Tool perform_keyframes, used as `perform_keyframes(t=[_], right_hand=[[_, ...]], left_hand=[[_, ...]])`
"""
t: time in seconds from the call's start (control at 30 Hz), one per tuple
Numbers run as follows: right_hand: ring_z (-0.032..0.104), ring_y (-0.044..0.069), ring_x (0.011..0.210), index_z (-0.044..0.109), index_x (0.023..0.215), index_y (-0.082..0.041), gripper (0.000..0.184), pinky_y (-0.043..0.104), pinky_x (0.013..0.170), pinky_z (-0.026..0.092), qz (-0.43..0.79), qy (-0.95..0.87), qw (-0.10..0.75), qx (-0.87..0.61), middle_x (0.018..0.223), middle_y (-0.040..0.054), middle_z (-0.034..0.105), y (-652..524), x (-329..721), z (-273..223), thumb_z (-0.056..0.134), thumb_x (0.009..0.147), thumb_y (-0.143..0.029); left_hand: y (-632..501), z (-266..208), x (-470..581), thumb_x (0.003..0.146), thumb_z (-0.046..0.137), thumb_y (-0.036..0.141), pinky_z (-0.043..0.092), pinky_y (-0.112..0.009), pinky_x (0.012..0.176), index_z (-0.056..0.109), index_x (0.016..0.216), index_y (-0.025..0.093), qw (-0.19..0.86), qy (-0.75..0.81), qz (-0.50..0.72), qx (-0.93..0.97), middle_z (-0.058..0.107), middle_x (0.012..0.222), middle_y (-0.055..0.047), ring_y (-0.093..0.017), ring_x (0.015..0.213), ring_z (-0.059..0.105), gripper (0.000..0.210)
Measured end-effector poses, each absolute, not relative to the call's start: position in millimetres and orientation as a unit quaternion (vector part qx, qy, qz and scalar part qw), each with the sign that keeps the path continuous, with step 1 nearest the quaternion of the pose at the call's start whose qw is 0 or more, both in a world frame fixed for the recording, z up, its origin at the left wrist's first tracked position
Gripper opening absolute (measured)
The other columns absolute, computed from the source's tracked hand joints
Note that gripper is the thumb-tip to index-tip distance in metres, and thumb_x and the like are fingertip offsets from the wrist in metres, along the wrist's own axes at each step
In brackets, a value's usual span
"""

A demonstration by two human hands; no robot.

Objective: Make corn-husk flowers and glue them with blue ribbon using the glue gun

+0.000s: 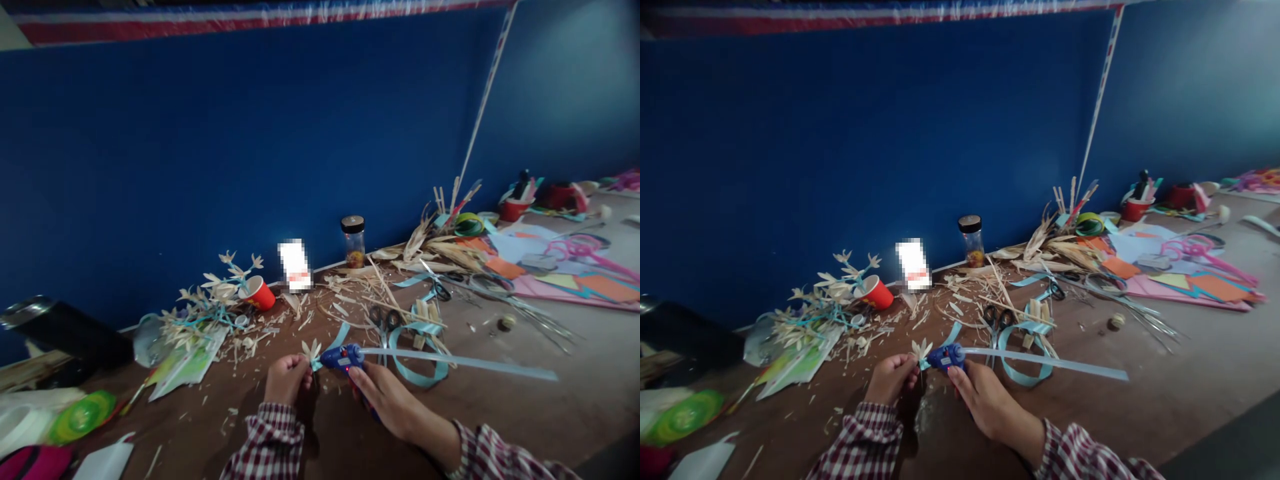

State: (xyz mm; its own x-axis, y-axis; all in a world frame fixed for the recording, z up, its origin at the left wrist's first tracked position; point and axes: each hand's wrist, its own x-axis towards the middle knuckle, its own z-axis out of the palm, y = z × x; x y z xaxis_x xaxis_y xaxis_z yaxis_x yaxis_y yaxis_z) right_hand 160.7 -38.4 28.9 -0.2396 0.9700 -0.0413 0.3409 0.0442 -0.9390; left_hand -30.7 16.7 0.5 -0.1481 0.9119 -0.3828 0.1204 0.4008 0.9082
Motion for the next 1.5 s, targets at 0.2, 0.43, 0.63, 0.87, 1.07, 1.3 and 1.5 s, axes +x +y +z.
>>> perform_keyframes(t=[0.2,0.43,0.63,0.87,1.07,1.3,1.5], right_hand=[[0.046,0.011,0.053,0.051,0.067,-0.017,0.043,0.021,0.05,0.034,0.46,-0.641,0.344,-0.509,0.058,-0.0008,0.051,-38.0,159.9,27.7,0.029,0.087,-0.048],[0.046,0.011,0.051,0.05,0.067,-0.018,0.043,0.022,0.049,0.034,0.469,-0.633,0.341,-0.513,0.057,-0.001,0.051,-36.9,157.9,29.6,0.029,0.086,-0.049],[0.045,0.011,0.053,0.049,0.067,-0.018,0.04,0.022,0.051,0.033,0.451,-0.649,0.34,-0.51,0.058,-0.0014,0.051,-36.7,156.4,25.5,0.03,0.087,-0.046],[0.049,0.014,0.057,0.051,0.071,-0.018,0.036,0.024,0.056,0.036,0.397,-0.678,0.324,-0.527,0.061,-0.0002,0.054,-37.8,155.1,30.1,0.031,0.088,-0.043],[0.054,0.019,0.079,0.053,0.088,-0.018,0.028,0.03,0.073,0.04,0.345,-0.704,0.334,-0.524,0.085,0.0068,0.06,-40.9,155.2,32.1,0.035,0.087,-0.039],[0.056,0.016,0.068,0.055,0.083,-0.019,0.03,0.027,0.066,0.043,0.333,-0.722,0.311,-0.52,0.072,0.0039,0.06,-40.9,161.8,44.2,0.033,0.088,-0.038],[0.058,0.017,0.071,0.056,0.088,-0.018,0.03,0.028,0.067,0.045,0.311,-0.731,0.314,-0.519,0.077,0.0049,0.063,-40.7,159.7,38.9,0.033,0.088,-0.037]], left_hand=[[17.2,-3.9,-30.0,0.055,0.062,0.032,0.035,-0.019,0.036,0.055,0.052,0.014,0.52,0.651,0.395,0.387,0.055,0.04,0.002,-0.009,0.035,0.046,0.019],[17.2,-3.9,-29.3,0.055,0.062,0.031,0.038,-0.02,0.038,0.056,0.05,0.015,0.51,0.654,0.392,0.398,0.055,0.041,0.001,-0.01,0.037,0.049,0.018],[17.9,-7.9,-29.6,0.055,0.061,0.029,0.039,-0.021,0.038,0.057,0.052,0.014,0.508,0.652,0.4,0.395,0.057,0.042,0.001,-0.01,0.037,0.05,0.016],[16.8,-4.6,-28.6,0.056,0.061,0.029,0.04,-0.022,0.04,0.058,0.052,0.015,0.491,0.663,0.387,0.412,0.056,0.039,0.001,-0.012,0.038,0.051,0.016],[15.7,-0.4,-29.6,0.057,0.059,0.03,0.041,-0.022,0.042,0.06,0.053,0.014,0.473,0.669,0.366,0.442,0.056,0.039,0.0,-0.014,0.04,0.054,0.017],[16.3,0.2,-28.4,0.057,0.055,0.026,0.041,-0.022,0.041,0.057,0.051,0.014,0.503,0.647,0.376,0.433,0.055,0.039,0.001,-0.012,0.038,0.052,0.014],[17.6,-1.5,-29.6,0.057,0.056,0.024,0.041,-0.021,0.04,0.057,0.05,0.014,0.491,0.658,0.371,0.435,0.056,0.039,0.001,-0.012,0.037,0.052,0.011]])
